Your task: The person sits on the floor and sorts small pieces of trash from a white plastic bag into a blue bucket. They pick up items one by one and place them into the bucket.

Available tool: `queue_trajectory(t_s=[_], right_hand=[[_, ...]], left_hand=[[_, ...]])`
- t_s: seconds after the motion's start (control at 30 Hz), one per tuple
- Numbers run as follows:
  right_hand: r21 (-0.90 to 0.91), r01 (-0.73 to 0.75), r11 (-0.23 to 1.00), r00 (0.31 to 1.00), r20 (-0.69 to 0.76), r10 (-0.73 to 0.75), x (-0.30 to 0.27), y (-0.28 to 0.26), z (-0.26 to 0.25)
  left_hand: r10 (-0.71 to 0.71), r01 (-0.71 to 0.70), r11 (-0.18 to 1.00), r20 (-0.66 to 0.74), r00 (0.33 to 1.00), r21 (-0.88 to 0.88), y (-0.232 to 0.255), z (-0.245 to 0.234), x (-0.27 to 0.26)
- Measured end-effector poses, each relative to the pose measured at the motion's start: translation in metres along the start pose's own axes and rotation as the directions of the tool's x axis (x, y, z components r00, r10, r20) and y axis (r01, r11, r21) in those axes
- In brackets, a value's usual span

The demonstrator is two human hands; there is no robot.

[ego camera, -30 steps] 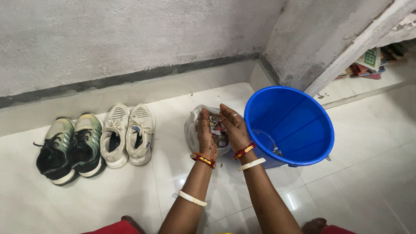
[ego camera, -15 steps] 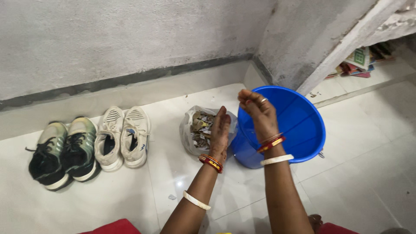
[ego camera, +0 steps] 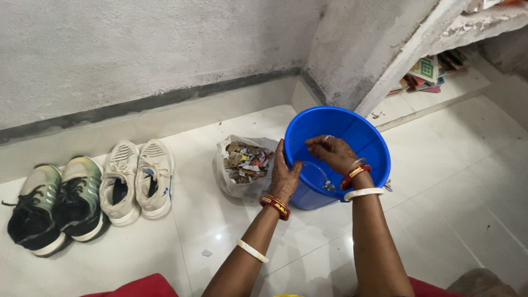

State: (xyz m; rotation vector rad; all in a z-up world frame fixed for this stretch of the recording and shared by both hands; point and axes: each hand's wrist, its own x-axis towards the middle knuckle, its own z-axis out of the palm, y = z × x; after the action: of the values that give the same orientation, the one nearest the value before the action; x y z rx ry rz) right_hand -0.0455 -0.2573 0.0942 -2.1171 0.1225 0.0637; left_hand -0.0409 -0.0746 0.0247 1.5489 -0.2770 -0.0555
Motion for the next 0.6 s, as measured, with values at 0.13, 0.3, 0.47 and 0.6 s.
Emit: queue_trajectory(t_s=[0.13,0.3,0.47,0.6], right_hand=[[-0.346,0.053,0.937,0.997,0.073,-0.03,-0.01,-0.007,-0.005],[-0.529,0.031,0.848,0.972,0.215,0.098,-0.008,0.009,-0.008],[-0.434,0.094,0.896,0.977,0.215,0.002,0.017,0.084,0.0],[-0.529,0.172,0.831,0.956,0.293,-0.012,0.052,0.165,0.024]], left_hand=[[-0.071,0.067,0.994,-0.052,0.996,-0.083,0.01,0.006,-0.005],[-0.111,0.035,0.941,-0.209,0.971,-0.335,0.016,0.017,-0.021],[0.015,-0.097,0.892,-0.186,0.982,-0.442,0.022,0.018,-0.035],[0.107,-0.145,0.902,-0.115,0.988,-0.406,0.035,0.011,-0.041]])
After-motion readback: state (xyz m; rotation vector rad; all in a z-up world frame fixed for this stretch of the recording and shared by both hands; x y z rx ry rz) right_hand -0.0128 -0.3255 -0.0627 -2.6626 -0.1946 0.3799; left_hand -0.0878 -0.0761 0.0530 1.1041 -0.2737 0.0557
